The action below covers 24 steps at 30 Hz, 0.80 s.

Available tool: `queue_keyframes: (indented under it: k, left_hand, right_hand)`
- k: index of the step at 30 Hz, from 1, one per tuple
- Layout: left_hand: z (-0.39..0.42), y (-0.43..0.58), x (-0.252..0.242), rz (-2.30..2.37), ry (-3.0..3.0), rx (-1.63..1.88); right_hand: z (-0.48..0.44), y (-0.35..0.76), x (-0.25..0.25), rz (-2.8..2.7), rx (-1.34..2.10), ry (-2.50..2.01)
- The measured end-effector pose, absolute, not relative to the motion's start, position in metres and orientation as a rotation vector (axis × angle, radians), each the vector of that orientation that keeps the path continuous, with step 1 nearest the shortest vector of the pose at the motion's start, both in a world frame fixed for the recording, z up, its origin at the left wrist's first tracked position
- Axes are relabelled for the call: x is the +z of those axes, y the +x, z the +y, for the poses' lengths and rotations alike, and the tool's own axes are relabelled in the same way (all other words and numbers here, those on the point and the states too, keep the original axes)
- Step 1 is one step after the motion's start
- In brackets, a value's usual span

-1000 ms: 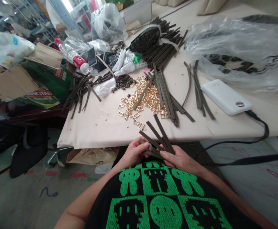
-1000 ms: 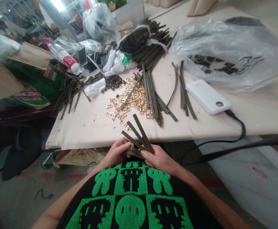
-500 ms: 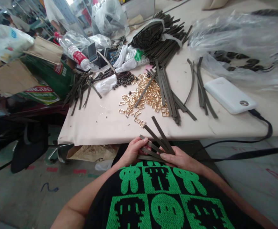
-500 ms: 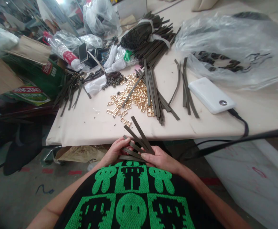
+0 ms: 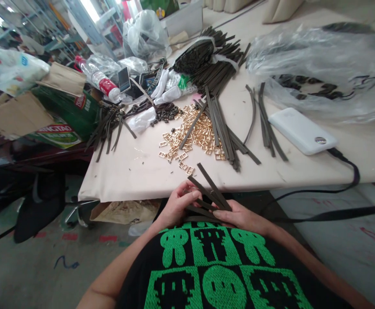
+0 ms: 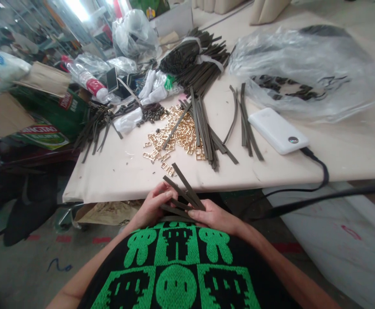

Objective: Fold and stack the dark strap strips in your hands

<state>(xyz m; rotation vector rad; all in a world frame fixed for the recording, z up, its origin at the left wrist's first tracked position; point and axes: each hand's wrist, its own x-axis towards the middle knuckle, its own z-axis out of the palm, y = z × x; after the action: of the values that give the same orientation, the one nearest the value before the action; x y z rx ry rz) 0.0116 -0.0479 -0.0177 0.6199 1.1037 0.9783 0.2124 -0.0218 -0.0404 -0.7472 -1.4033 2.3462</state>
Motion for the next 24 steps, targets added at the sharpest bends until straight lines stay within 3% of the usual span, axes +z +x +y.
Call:
queue_keyframes:
  k: [6, 24]
  left_hand:
    - [-0.046, 0.014, -0.014, 1.24, 0.676, 0.978]
    - [-0.05, 0.022, -0.015, 1.033, 0.135, 1.001]
  right_hand:
    - [-0.02, 0.213, -0.045, -1.44, 2.446, -0.803]
    - [-0.019, 0.217, -0.059, -1.226, 2.659, -0.75]
